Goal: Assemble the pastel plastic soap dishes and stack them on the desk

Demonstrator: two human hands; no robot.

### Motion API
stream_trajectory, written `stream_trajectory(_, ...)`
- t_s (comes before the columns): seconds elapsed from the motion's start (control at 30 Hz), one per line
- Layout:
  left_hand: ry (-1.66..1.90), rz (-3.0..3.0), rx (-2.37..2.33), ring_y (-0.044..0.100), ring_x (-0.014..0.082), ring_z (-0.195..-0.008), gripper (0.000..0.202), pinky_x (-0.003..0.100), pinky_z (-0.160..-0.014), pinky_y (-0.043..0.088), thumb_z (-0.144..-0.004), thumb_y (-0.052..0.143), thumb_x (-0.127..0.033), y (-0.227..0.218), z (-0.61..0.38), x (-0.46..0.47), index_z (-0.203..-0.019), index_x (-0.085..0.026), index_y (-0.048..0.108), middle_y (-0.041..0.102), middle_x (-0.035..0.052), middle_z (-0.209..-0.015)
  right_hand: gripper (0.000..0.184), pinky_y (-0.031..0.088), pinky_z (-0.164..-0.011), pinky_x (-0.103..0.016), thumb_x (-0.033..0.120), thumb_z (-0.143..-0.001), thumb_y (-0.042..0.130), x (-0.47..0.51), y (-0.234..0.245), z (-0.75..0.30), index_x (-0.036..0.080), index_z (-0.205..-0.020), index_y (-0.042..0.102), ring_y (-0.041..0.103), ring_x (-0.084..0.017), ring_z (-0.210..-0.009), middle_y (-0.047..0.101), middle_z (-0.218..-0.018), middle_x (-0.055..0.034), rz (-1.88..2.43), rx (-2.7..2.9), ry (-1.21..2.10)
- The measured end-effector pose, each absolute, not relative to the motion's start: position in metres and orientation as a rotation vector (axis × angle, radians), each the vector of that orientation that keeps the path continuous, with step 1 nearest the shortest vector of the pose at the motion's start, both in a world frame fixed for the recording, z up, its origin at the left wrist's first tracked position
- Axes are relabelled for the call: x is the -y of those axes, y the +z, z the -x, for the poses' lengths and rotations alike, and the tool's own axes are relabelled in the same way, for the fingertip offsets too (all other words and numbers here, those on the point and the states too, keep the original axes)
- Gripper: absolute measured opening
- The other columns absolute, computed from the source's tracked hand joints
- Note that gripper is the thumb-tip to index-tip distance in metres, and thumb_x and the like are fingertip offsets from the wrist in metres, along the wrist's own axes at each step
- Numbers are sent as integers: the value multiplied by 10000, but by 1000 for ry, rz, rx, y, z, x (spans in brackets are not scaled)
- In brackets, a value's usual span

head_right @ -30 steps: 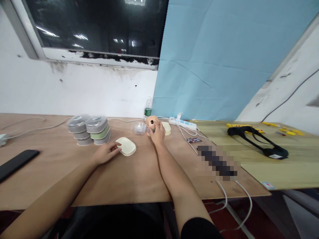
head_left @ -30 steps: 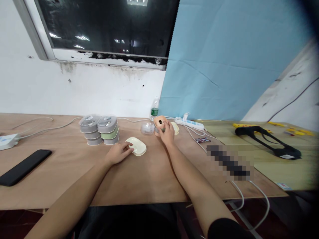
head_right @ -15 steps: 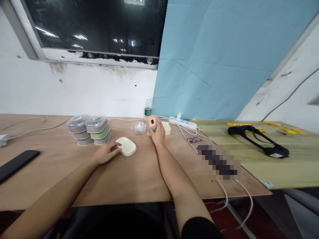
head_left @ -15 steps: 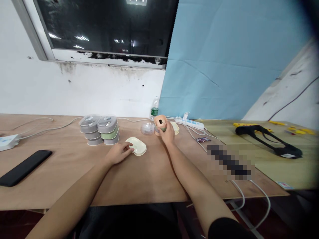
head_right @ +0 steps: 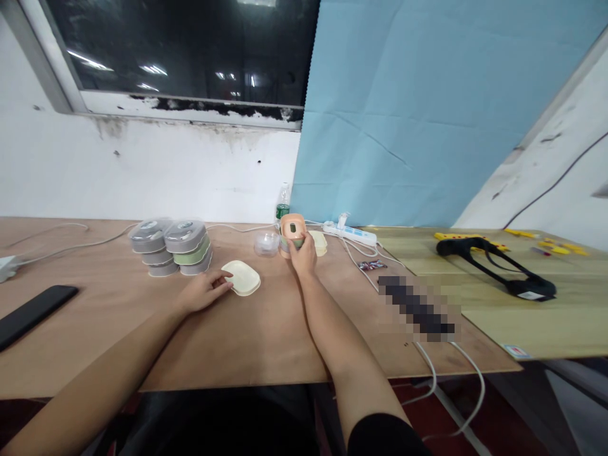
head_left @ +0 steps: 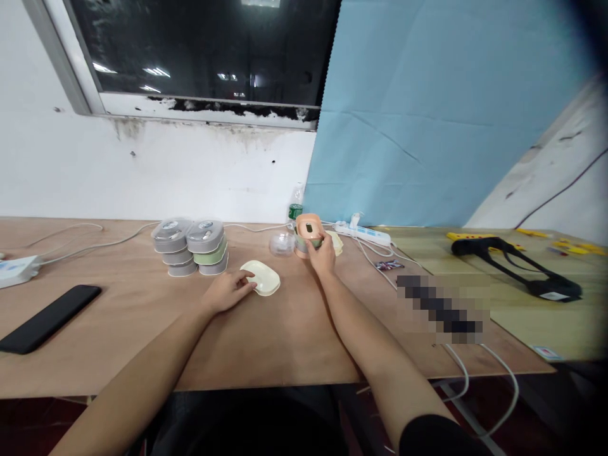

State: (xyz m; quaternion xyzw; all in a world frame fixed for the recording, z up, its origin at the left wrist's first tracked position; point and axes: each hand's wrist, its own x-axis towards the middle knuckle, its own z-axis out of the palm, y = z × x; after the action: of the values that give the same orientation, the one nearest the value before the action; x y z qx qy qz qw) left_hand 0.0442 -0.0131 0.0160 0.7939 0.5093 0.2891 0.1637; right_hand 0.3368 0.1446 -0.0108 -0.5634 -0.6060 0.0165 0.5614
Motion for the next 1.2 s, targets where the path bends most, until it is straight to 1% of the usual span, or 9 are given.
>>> stream_trajectory(0.13, 819, -2268, -1448, 616, 179, -733, 440, 284, -677, 444, -884, 462, -523, 16, -44, 12, -1127, -195, 626, 697, 50, -862, 502, 448, -901, -407, 494, -797, 563, -145, -13, -338, 175, -1176, 480, 543, -278, -1113, 574, -1216, -152, 1324, 1419, 30)
stream_trajectory(0.27, 819, -2270, -1442, 615, 181, -737, 431, 287, -677, 445, -890, 462, -512, 16, -44, 13, -1126, -191, 627, 698, 51, -854, 522, 450, -908, -412, 511, -843, 500, -145, -13, -338, 171, -1236, 453, 540, -278, -1124, 570, -1237, -158, 1333, 1423, 31)
stream_trajectory(0.43, 821, -2260, -1439, 621, 185, -740, 440, 295, -686, 457, -882, 468, -526, 17, -44, 14, -1125, -196, 628, 703, 55, -879, 532, 396, -1012, -421, 486, -896, 416, -145, -12, -337, 172, -1325, 420, 477, -256, -1223, 519, -1327, -151, 1256, 1481, -31)
stream_trajectory(0.57, 809, -2245, -1443, 626, 185, -736, 442, 291, -680, 458, -881, 467, -527, 17, -44, 13, -1132, -198, 623, 704, 51, -876, 577, 366, -1054, -444, 458, -875, 464, -148, -14, -337, 179, -1373, 376, 426, -257, -1281, 474, -1379, -143, 1231, 1523, -96)
stream_trajectory(0.73, 801, -2266, -1436, 633, 194, -773, 438, 288, -687, 455, -883, 472, -527, 16, -44, 12, -1139, -204, 621, 708, 44, -869, 680, 372, -1051, -469, 417, -801, 572, -151, -17, -339, 160, -1390, 348, 422, -283, -1286, 467, -1381, -162, 1252, 1548, -131)
stream_trajectory(0.83, 789, -2262, -1425, 637, 193, -781, 440, 285, -689, 454, -883, 479, -523, 16, -44, 12, -1158, -205, 609, 711, 39, -873, 718, 373, -1047, -474, 414, -773, 608, -153, -17, -339, 154, -1391, 349, 433, -292, -1276, 480, -1370, -166, 1263, 1543, -140)
stream_trajectory(1.1, 767, -2251, -1426, 639, 189, -795, 429, 283, -687, 454, -885, 483, -515, 12, -44, 12, -1174, -219, 598, 715, 26, -879, 715, 383, -1038, -469, 432, -810, 566, -154, -19, -340, 146, -1416, 315, 417, -297, -1289, 454, -1387, -178, 1262, 1518, -97)
stream_trajectory(1.2, 766, -2252, -1421, 639, 185, -791, 433, 282, -689, 454, -887, 480, -513, 11, -44, 11, -1184, -218, 590, 713, 25, -883, 699, 402, -1018, -471, 438, -808, 574, -153, -19, -341, 182, -1414, 338, 409, -302, -1291, 423, -1398, -170, 1278, 1521, -87)
